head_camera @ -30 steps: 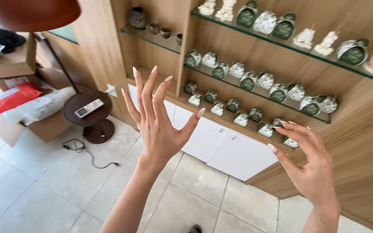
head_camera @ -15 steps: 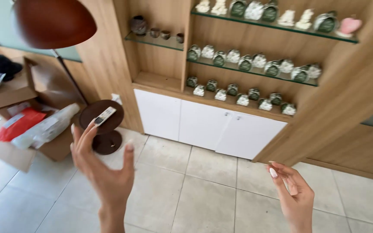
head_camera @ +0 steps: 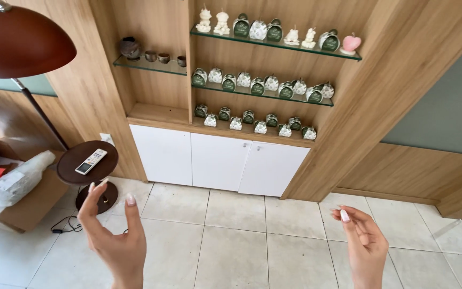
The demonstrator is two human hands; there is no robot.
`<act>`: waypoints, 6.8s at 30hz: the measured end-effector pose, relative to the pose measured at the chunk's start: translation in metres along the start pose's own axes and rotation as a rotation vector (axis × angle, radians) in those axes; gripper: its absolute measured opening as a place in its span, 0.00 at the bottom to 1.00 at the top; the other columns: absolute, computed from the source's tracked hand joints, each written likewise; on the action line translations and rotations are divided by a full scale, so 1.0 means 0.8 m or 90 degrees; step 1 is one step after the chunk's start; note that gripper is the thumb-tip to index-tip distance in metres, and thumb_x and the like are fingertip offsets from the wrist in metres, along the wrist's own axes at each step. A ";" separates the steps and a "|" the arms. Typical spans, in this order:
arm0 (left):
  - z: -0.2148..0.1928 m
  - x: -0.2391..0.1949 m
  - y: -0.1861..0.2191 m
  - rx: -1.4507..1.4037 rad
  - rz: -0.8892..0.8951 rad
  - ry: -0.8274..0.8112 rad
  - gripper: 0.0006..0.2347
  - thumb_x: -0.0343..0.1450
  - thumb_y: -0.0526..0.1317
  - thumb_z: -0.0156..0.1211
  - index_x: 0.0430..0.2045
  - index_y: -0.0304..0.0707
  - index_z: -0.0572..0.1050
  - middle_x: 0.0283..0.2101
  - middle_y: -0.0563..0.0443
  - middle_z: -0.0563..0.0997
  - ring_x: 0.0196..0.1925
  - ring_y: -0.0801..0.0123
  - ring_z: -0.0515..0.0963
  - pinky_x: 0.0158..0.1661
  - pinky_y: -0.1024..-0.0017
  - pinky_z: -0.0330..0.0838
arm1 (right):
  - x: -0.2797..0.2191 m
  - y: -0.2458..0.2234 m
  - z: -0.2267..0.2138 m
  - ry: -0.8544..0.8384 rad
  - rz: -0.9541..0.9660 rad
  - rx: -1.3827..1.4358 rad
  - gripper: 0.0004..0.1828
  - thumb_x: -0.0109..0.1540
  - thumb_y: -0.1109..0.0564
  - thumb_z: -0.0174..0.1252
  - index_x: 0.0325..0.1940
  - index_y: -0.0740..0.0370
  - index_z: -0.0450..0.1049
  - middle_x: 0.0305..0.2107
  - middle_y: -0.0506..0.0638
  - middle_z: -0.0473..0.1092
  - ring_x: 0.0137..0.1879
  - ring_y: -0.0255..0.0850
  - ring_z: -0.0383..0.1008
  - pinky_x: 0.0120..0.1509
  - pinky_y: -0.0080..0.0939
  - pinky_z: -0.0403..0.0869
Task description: Placing decorative candles into small patterned boxes and arranging them on a display shelf.
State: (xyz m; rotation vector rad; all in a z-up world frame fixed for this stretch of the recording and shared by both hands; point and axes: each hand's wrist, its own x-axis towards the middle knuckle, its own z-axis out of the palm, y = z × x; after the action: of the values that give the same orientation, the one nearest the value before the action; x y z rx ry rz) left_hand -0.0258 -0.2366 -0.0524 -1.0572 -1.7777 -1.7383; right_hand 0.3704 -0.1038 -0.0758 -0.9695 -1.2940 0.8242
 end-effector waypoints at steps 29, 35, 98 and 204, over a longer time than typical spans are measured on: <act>0.032 -0.051 0.087 -0.010 -0.076 -0.100 0.14 0.75 0.36 0.59 0.54 0.33 0.69 0.55 0.44 0.78 0.60 0.59 0.76 0.56 0.58 0.69 | 0.003 0.072 -0.096 -0.001 0.037 0.055 0.13 0.69 0.62 0.55 0.54 0.75 0.74 0.44 0.62 0.77 0.52 0.47 0.79 0.64 0.47 0.76; 0.067 -0.069 0.095 -0.001 -0.052 -0.124 0.15 0.74 0.37 0.59 0.53 0.32 0.71 0.53 0.43 0.79 0.57 0.57 0.78 0.55 0.59 0.71 | 0.021 0.133 -0.121 0.010 0.057 0.079 0.13 0.69 0.63 0.54 0.55 0.76 0.73 0.43 0.64 0.77 0.52 0.48 0.79 0.64 0.49 0.77; 0.921 0.527 -0.125 0.085 0.371 -0.856 0.39 0.54 0.53 0.79 0.60 0.39 0.70 0.57 0.42 0.78 0.60 0.49 0.74 0.62 0.58 0.61 | 0.932 0.151 0.483 -0.598 -0.415 -0.502 0.47 0.47 0.36 0.74 0.66 0.55 0.72 0.52 0.56 0.76 0.58 0.51 0.77 0.62 0.52 0.72; 0.334 0.089 -0.085 -0.164 -0.130 -0.308 0.13 0.65 0.33 0.69 0.42 0.34 0.79 0.27 0.55 0.86 0.34 0.74 0.82 0.41 0.73 0.73 | 0.270 0.352 0.105 0.001 0.156 0.640 0.20 0.76 0.40 0.48 0.55 0.57 0.73 0.38 0.51 0.70 0.49 0.46 0.66 0.67 0.57 0.63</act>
State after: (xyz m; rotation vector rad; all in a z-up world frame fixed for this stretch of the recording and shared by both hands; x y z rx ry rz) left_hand -0.0681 0.0443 -0.0732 -1.5588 -2.0377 -2.0005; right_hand 0.3208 0.2130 -0.2495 -0.3032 -0.5958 1.4563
